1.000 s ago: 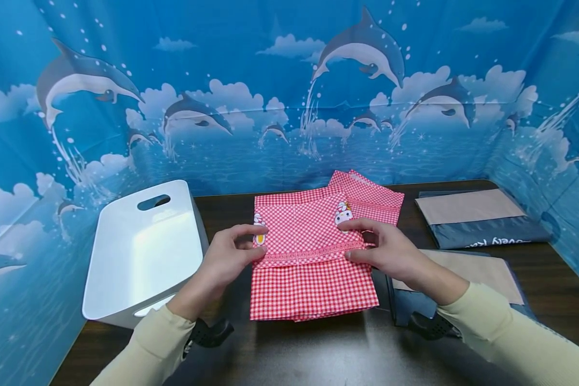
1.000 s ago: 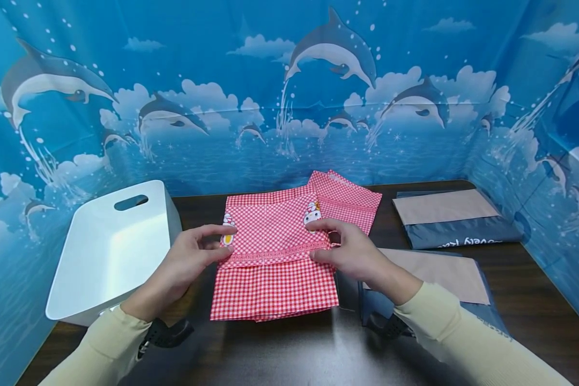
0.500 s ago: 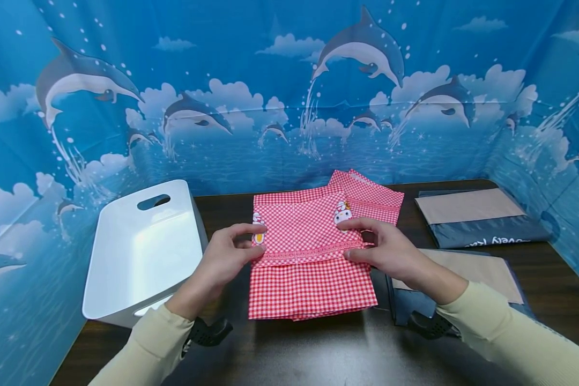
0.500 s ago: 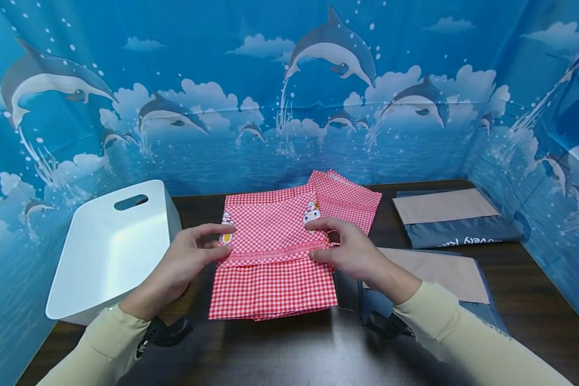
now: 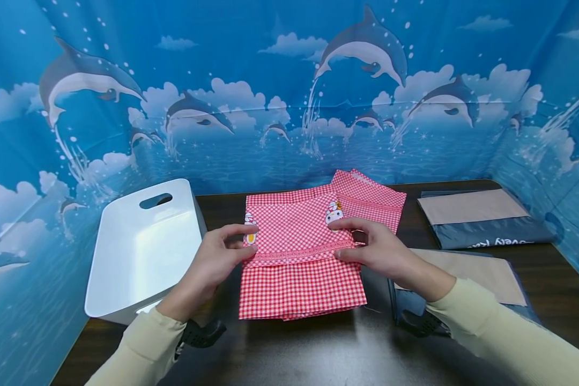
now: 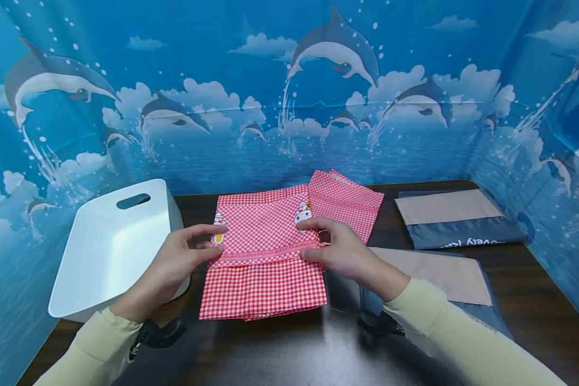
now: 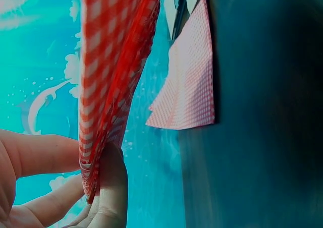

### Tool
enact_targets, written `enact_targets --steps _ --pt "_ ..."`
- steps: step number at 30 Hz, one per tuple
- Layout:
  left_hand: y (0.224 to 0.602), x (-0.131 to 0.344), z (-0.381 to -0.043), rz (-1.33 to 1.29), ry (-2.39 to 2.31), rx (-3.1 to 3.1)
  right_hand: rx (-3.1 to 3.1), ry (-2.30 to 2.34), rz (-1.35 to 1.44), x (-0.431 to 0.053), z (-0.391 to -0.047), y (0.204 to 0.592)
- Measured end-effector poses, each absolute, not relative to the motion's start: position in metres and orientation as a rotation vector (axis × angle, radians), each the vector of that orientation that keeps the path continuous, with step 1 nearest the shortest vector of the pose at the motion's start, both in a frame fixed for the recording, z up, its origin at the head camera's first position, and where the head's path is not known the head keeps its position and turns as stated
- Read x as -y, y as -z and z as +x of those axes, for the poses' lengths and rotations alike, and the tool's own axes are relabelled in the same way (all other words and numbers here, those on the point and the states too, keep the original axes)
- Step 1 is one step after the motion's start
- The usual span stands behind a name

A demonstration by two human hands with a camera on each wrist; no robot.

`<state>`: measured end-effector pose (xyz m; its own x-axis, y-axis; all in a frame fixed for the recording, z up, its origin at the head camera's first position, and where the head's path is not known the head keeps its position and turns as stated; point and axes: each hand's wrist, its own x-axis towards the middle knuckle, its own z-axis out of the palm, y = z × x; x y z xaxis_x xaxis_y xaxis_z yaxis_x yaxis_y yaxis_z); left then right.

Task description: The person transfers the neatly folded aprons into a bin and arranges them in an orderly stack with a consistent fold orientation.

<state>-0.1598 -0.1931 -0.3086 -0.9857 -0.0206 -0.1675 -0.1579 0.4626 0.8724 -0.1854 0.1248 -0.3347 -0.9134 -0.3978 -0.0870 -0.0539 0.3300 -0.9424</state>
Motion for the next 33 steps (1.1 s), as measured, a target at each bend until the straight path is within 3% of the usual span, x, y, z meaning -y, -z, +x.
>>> enact_targets --steps 33 --pt "0.291 0.259 -0.144 -0.356 -1.557 -2.618 -1.889 1.792 -0.536 -0.055 -0.197 0.322"
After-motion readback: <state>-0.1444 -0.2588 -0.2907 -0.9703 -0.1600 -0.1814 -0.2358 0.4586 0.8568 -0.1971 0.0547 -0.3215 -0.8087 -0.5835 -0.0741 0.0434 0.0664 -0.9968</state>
